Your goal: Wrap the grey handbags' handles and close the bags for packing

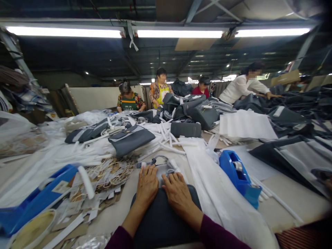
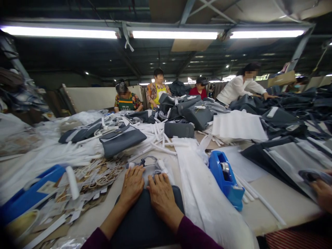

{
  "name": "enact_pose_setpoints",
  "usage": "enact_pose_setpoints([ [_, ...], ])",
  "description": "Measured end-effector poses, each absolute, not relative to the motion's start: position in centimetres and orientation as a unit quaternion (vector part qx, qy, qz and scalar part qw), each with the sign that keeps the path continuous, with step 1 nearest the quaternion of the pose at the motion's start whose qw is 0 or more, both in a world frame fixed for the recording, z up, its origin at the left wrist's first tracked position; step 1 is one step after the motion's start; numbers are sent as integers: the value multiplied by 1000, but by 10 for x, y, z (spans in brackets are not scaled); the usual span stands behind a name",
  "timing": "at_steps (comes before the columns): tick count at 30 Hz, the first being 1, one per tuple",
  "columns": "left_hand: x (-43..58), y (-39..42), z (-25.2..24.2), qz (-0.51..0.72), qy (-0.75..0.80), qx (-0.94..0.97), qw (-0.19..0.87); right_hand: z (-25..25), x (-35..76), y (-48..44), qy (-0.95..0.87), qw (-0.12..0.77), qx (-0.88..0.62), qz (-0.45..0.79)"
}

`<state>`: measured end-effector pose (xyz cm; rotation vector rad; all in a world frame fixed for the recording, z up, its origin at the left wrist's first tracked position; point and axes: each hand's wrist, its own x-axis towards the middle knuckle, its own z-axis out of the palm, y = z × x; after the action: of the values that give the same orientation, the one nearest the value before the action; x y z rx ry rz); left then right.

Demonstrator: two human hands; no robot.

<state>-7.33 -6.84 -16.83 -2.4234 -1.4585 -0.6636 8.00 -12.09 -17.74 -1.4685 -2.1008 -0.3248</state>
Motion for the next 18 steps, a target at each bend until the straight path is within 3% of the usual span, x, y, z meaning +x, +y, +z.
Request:
enact_pose_setpoints([
  [7,-45,-56,-133,-256,-522,-812,46,-181,80,-121,-782,262,-551,-129],
  [11,-14,-22,-115,-171,-578,-797,-44,-185,80,-120,-782,264,-549,-134],
  [18,-1,8,-145,-117,-582,-802,-60,-185,80,-117,-775,264,-561,-119],
])
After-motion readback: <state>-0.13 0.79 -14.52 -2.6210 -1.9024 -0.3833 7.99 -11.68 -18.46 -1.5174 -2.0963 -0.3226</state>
